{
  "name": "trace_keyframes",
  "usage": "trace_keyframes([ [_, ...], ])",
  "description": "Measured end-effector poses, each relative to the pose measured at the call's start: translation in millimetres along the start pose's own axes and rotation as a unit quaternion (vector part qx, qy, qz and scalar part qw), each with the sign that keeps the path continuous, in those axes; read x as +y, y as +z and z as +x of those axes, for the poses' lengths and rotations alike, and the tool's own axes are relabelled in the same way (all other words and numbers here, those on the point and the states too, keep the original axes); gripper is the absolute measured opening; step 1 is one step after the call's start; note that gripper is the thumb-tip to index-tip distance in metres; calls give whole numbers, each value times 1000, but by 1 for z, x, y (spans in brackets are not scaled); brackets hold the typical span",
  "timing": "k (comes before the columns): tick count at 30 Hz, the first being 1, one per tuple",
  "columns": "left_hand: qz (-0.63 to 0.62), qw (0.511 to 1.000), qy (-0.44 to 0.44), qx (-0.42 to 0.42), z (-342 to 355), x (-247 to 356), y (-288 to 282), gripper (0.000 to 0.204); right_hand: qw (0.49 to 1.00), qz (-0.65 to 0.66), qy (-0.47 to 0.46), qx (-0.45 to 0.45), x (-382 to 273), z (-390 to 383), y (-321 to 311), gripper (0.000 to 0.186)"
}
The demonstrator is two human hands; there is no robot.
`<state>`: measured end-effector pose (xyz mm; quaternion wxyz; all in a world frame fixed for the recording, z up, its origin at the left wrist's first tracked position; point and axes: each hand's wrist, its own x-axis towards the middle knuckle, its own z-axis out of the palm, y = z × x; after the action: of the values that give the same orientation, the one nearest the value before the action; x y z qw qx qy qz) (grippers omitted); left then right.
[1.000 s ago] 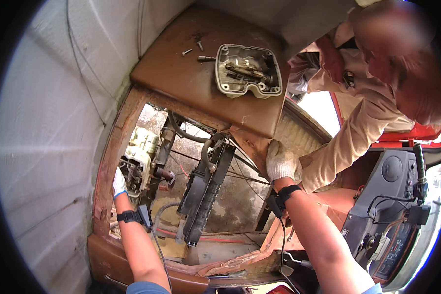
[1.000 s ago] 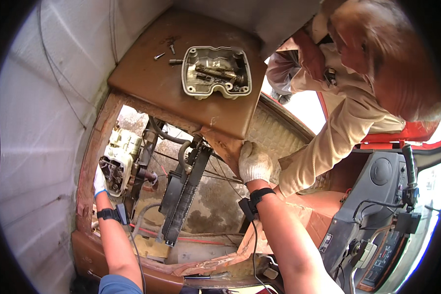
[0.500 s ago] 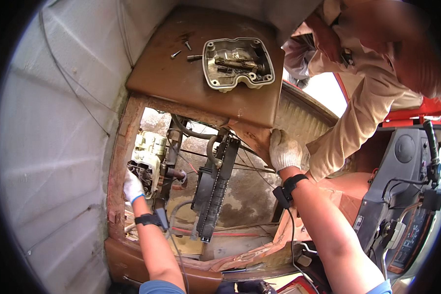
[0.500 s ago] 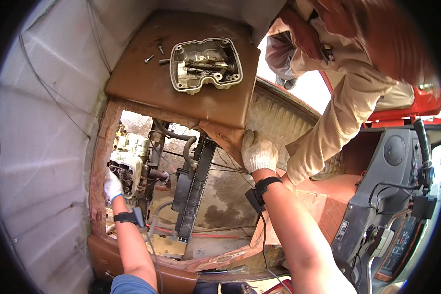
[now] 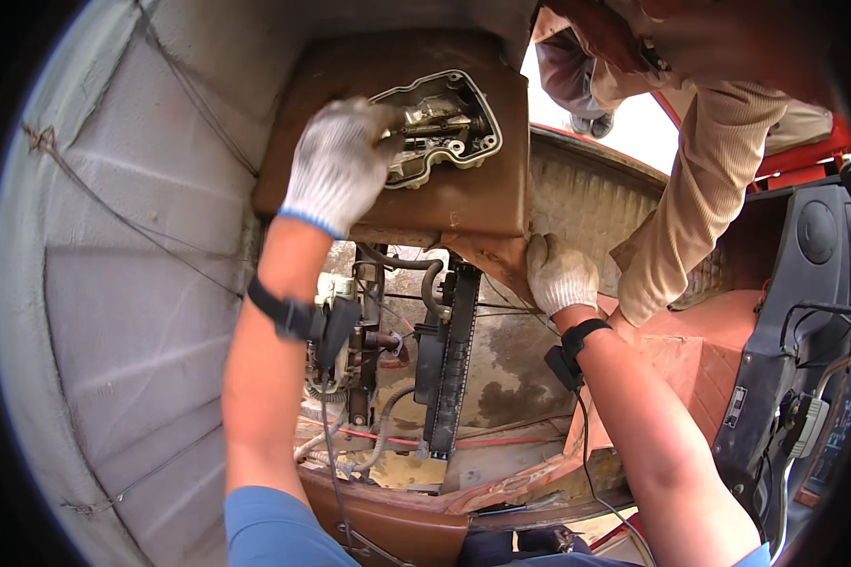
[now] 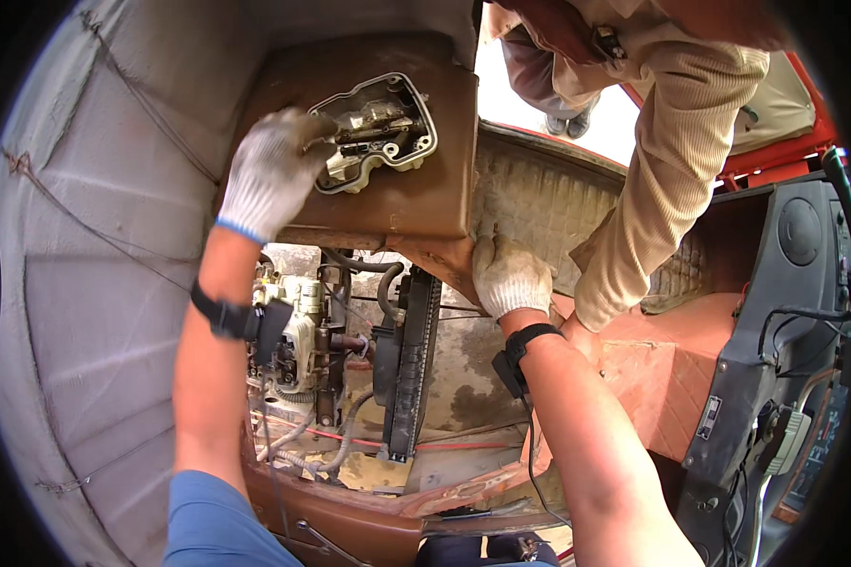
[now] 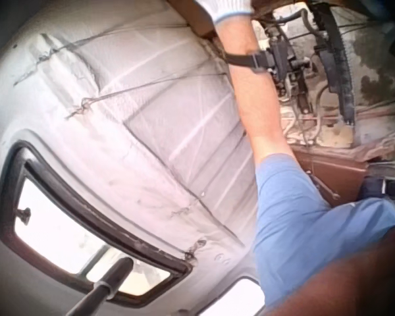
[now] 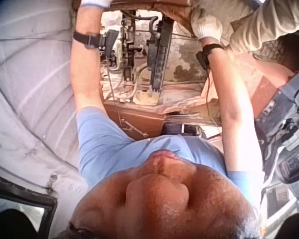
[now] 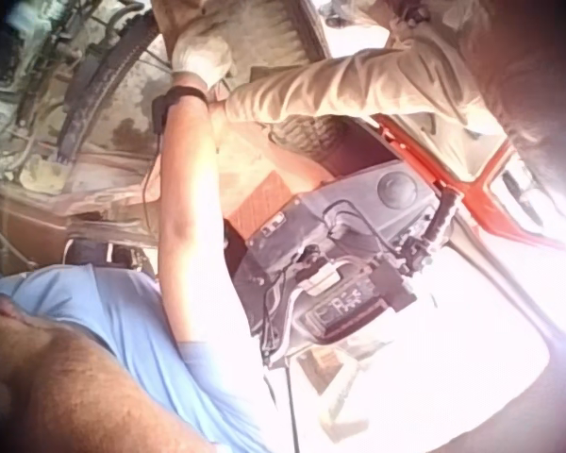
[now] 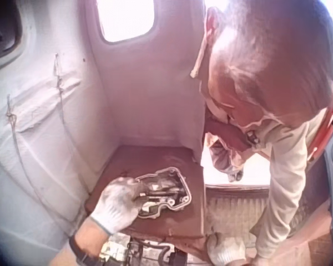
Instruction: Repairing or inspecting internal mechanical components of an engine within a service bay.
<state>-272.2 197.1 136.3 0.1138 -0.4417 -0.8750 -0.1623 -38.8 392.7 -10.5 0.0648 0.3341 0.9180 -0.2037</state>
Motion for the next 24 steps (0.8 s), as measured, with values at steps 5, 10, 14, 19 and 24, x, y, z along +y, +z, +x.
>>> trace_keyframes([
  [5, 141, 976, 36, -162, 42, -3, 34, 25, 999, -41, -9, 32, 3, 2, 3, 42],
  [10, 223, 957, 46, -180, 43, -4, 62, 25, 999, 8, -26, 22, 3, 1, -2, 43],
  [14, 227, 960, 94, -130, 45, -9, 38, 37, 1000, -26, 16, 4, 0, 0, -2, 50],
  [19, -296, 922, -240, 68, -63, 5, -28, 33, 998, -55, -3, -1, -1, -1, 0, 51],
  [24, -432, 766, -468, 92, -218, 53, 25, 24, 993, -110, 46, -15, -3, -2, 1, 58],
])
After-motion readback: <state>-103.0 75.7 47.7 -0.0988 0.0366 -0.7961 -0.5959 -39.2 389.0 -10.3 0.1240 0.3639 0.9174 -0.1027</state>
